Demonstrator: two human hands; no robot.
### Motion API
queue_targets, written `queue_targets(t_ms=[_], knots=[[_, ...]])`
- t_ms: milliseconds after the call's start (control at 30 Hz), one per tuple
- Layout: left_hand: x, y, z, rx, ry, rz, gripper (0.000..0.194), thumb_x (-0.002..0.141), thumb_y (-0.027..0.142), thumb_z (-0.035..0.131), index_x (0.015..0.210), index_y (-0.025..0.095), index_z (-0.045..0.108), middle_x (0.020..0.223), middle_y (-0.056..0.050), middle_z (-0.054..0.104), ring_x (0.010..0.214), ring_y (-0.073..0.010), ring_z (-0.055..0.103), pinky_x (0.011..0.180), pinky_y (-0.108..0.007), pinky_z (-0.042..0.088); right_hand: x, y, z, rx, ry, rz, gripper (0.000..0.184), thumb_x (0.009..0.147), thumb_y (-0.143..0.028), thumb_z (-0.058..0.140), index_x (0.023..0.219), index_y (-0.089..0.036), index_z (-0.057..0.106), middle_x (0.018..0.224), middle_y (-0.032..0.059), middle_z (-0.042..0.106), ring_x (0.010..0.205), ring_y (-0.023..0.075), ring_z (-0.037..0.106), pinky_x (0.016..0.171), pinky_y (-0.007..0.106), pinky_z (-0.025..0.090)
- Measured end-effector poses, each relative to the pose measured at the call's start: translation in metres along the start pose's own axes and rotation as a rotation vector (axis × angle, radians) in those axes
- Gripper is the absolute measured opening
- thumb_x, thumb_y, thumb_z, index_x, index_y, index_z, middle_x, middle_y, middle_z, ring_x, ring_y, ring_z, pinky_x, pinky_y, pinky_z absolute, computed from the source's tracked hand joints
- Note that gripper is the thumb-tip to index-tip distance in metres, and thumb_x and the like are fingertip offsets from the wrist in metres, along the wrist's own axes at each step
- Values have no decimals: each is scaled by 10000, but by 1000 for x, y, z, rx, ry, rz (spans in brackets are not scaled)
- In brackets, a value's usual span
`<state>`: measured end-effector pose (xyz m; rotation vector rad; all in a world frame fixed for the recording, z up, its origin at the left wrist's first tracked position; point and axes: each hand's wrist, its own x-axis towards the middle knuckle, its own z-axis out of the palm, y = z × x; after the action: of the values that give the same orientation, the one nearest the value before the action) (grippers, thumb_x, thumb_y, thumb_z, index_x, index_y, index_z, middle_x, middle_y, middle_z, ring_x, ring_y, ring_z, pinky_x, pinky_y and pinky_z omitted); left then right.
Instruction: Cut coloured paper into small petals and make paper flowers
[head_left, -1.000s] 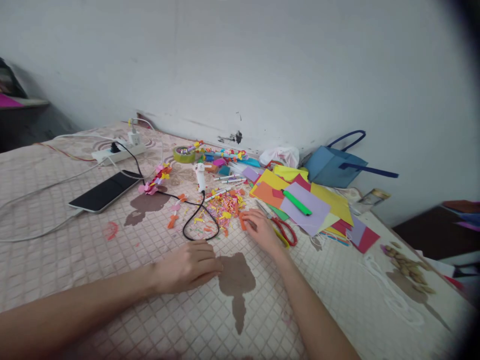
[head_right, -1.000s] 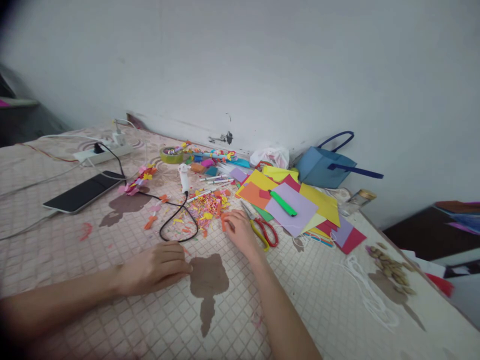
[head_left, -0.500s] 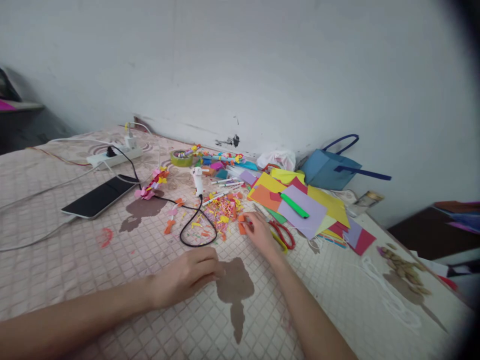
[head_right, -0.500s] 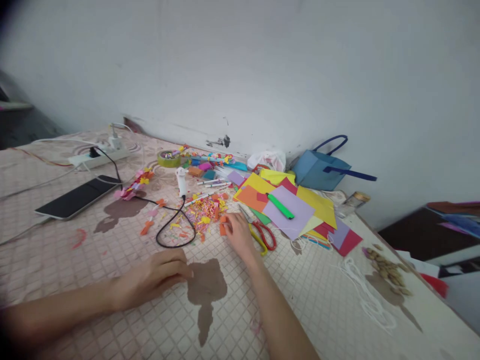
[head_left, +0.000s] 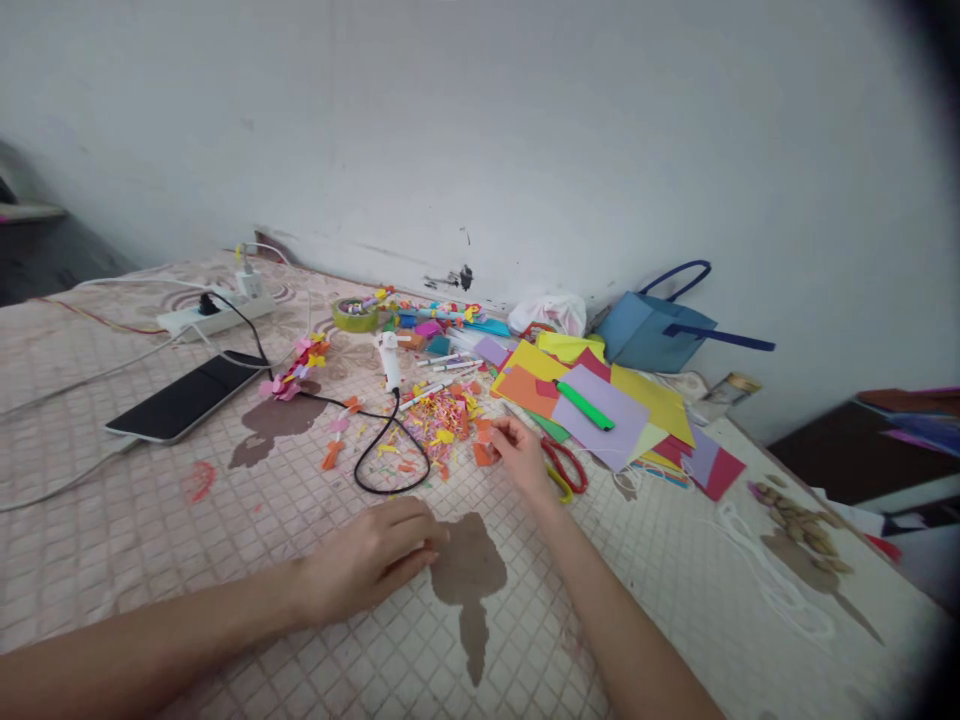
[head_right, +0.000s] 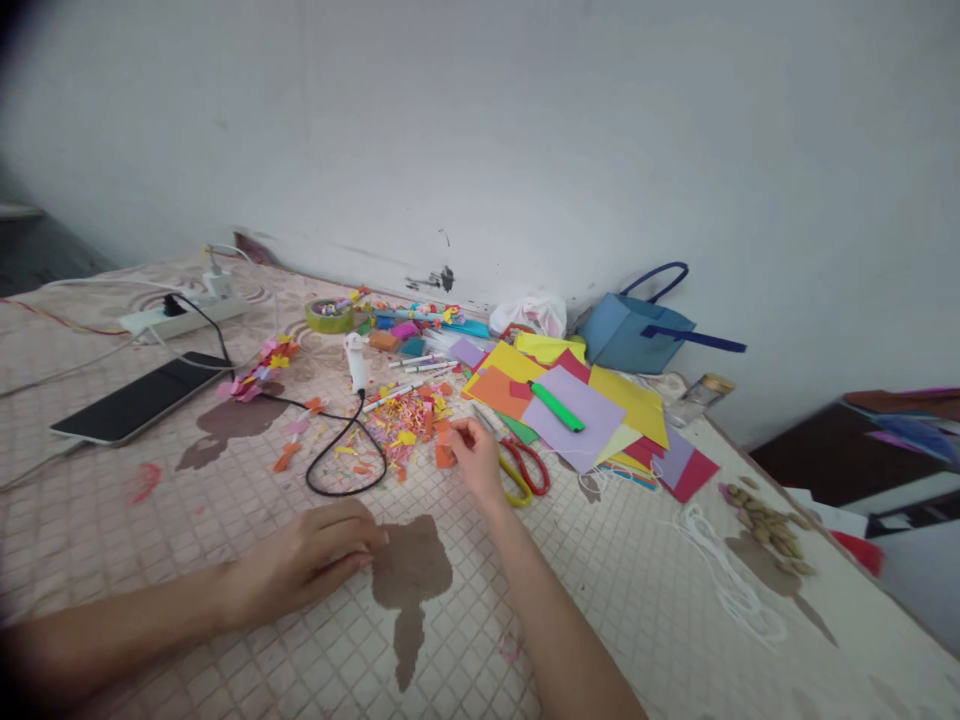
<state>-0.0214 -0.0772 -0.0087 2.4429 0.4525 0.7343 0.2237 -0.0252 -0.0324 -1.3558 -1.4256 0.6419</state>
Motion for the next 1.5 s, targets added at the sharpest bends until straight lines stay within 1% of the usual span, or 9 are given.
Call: queue_targets(t_ms=[233,333,500,633,767,867,1100,1333,1500], knots=[[39,-11,-6,-312,329,-412,178,849,262,542,993,156,543,957,-64,630,814,-154,622,682,-275,516,-21,-24,22,319,-128,125,178,769,-314,586,893,-195,537,675,-33,566,523,109,541,490,236,462],[52,-20,-8,-392,339,-467,274,781,288,622,991,137,532,917,-63,633,718,-140,617,605,-258,499,-30,-33,30,384,-163,128,191,784,-309,591,928,-210,516,681,-42,561,528,108,545,500,236,462],[53,-29,-7,-627,297,-588,148,780,260,589,756,126,533,606,6,586,527,-91,534,514,-214,439,-42,-41,35,427,-208,117,151,809,-257,576,941,-220,514,703,-43,554,539,100,541,517,229,452],[48,-29,-12,-799,299,-682,178,765,275,615,741,128,519,572,20,581,508,-78,532,516,-203,437,-44,-43,32,383,-250,5,199,841,-198,500,1032,-253,491,851,-13,566,587,104,551,547,244,463],[44,-30,-17,-822,279,-686,205,756,296,637,751,123,527,571,22,579,504,-76,531,519,-205,433,-44,-46,30,141,-293,-228,237,817,-122,495,1002,-251,571,1007,42,569,899,170,570,730,295,483],[41,-32,-16,-791,279,-647,197,774,298,619,783,124,528,601,16,587,537,-87,549,550,-224,448,-45,-46,31,92,-247,-277,162,819,-137,527,910,-241,612,958,43,588,930,185,563,780,320,478],[39,-30,-12,-734,314,-369,232,736,172,631,927,147,502,823,-12,591,724,-117,587,656,-260,481,-48,-45,34,181,-193,-58,33,835,-240,572,861,-223,583,826,16,603,756,157,574,686,288,480],[38,-27,-9,-746,322,-454,189,782,278,637,801,124,529,731,-3,587,670,-109,581,639,-256,477,-52,-49,37,275,-228,14,88,815,-271,600,868,-223,548,779,-6,571,682,134,550,639,266,472],[38,-26,-8,-790,362,-487,268,753,278,673,912,134,513,769,-13,619,683,-132,624,640,-279,505,-53,-50,40,416,-244,133,204,807,-319,621,965,-236,522,783,-16,583,643,126,565,607,262,480]])
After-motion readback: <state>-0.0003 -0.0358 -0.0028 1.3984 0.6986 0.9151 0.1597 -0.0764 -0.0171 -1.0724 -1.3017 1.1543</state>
